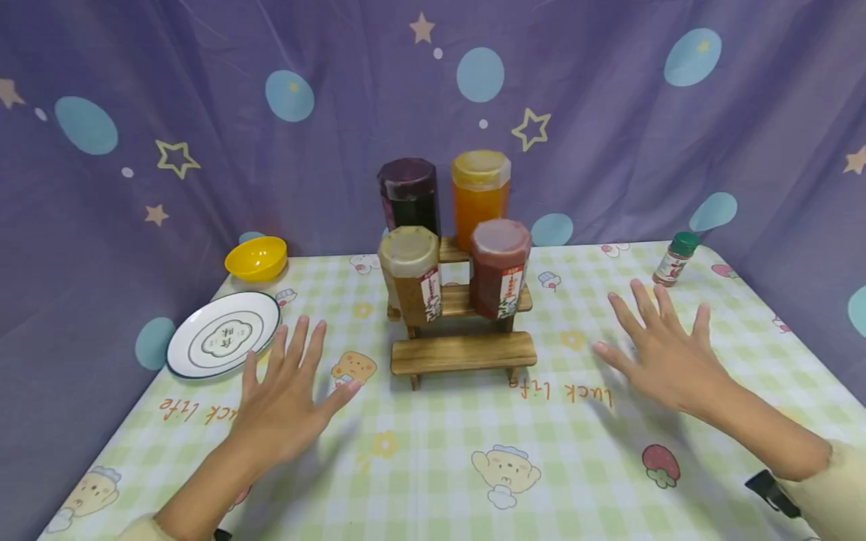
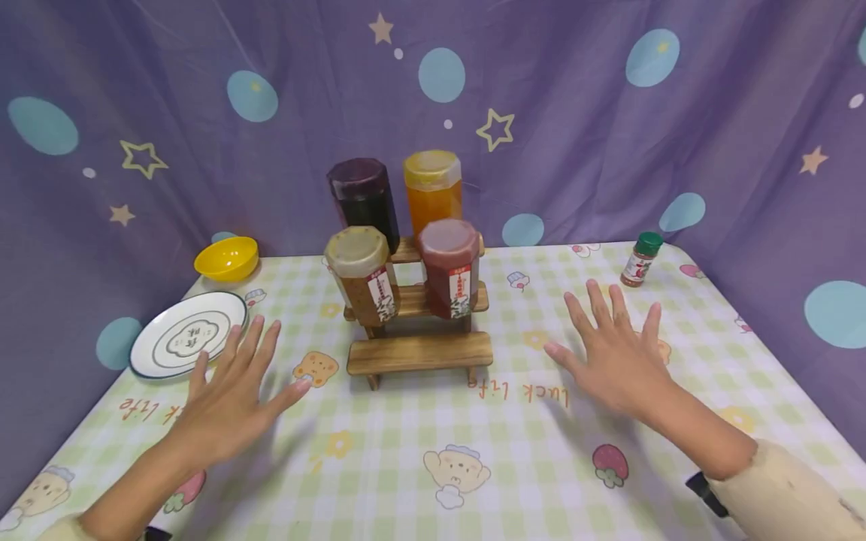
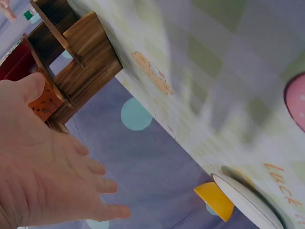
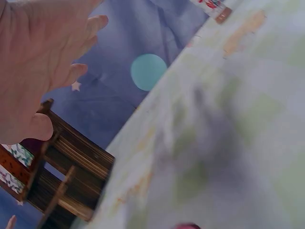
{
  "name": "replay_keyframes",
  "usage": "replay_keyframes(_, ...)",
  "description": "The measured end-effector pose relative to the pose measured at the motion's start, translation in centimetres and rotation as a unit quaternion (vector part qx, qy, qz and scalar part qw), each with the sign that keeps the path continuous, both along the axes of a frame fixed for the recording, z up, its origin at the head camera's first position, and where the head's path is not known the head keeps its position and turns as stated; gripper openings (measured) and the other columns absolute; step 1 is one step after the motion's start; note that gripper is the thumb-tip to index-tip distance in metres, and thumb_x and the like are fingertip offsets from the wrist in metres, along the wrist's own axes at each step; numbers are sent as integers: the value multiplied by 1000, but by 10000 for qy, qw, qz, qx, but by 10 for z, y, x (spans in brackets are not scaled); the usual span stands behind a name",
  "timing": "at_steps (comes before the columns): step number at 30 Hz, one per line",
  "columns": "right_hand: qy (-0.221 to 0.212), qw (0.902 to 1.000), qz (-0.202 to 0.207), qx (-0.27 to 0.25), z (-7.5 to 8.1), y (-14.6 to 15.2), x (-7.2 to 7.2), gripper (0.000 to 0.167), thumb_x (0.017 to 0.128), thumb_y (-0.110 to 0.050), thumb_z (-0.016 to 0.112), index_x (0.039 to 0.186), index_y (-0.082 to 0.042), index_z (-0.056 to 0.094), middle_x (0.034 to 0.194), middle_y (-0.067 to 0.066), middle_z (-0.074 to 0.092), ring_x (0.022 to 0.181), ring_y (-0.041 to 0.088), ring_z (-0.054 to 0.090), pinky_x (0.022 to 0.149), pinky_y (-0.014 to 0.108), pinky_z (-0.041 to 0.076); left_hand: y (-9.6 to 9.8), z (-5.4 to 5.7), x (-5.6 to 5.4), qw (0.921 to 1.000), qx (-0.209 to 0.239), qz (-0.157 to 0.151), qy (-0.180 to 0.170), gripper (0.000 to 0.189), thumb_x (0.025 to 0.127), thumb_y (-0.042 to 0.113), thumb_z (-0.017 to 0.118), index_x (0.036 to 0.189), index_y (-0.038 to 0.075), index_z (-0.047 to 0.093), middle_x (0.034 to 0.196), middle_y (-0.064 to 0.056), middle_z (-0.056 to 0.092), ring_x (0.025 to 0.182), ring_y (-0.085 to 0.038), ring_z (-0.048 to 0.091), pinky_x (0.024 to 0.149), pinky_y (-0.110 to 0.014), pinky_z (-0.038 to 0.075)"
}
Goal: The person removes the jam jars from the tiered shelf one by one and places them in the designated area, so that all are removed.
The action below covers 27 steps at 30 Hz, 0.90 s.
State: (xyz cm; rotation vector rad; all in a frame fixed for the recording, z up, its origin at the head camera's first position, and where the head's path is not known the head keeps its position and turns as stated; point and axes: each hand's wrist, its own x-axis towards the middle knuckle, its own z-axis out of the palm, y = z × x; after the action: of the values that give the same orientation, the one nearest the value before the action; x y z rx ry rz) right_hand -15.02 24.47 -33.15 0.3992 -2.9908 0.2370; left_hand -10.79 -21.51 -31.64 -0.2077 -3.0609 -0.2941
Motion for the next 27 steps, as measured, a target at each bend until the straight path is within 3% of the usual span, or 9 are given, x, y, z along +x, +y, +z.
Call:
replay_keyframes(2, 103, 9999, -22, -73, 7, -1, -3, 79, 98, -59, 37, 155, -9, 14, 158, 21, -7, 142, 44, -10, 95, 71, -22, 2, 0, -2, 9999, 167, 1, 46, 93, 91, 72, 35, 155, 17, -5, 159, -7, -12, 145, -33, -13, 107, -64, -13)
replay_keyframes(5, 294, 9992, -95, -259, 19, -5, -6, 82, 97, -59, 38, 155, -10, 8, 158, 24, 0, 141, 47, 7, 100, 67, -22, 4, -2, -5, 9988, 482, 2, 98, 94, 91, 70, 38, 155, 17, -4, 160, -10, -7, 146, -36, -2, 109, -63, -8)
replay_keyframes(9, 667, 9959, -162, -589, 37, -12, -12, 83, 98, -58, 40, 155, -7, 7, 153, 28, 19, 135, 49, 28, 107, 61, -17, 8, -5, -8, 9958, 907, -14, 158, 94, 90, 69, 45, 156, 16, 4, 160, -15, 5, 143, -42, 11, 110, -63, 2)
replay_keyframes(14, 1072, 9906, -106, -841, 52, -15, -19, 77, 99, -53, 43, 152, -1, 20, 148, 28, 31, 132, 48, 30, 109, 64, 3, 14, -7, -11, 9915, 1291, -44, 169, 90, 88, 68, 50, 155, 16, 19, 157, -16, 20, 139, -44, 24, 105, -67, 20)
replay_keyframes(19, 1203, 9873, 4, -1039, 59, -19, -28, 72, 99, -51, 43, 146, 3, 32, 144, 29, 36, 130, 48, 33, 104, 63, 18, 16, -7, -13, 9853, 1697, 34, -191, 93, 84, 74, 49, 153, 18, 23, 155, -14, 25, 139, -39, 27, 103, -65, 27)
replay_keyframes(22, 1166, 9843, 62, -1326, 65, -20, -34, 70, 99, -50, 43, 145, 3, 35, 143, 30, 37, 131, 49, 32, 103, 64, 20, 18, -8, -14, 9811, 1894, -4, -397, 94, 82, 75, 50, 153, 18, 24, 154, -16, 27, 138, -40, 28, 103, -65, 29)
replay_keyframes(27, 811, 9748, 164, -2070, 84, -27, -46, 69, 99, -51, 43, 149, -4, 32, 149, 25, 33, 135, 47, 29, 103, 66, 21, 24, -12, -19, 9684, 2385, -180, -707, 89, 86, 61, 61, 151, 10, 28, 150, -17, 35, 133, -38, 38, 99, -59, 38)
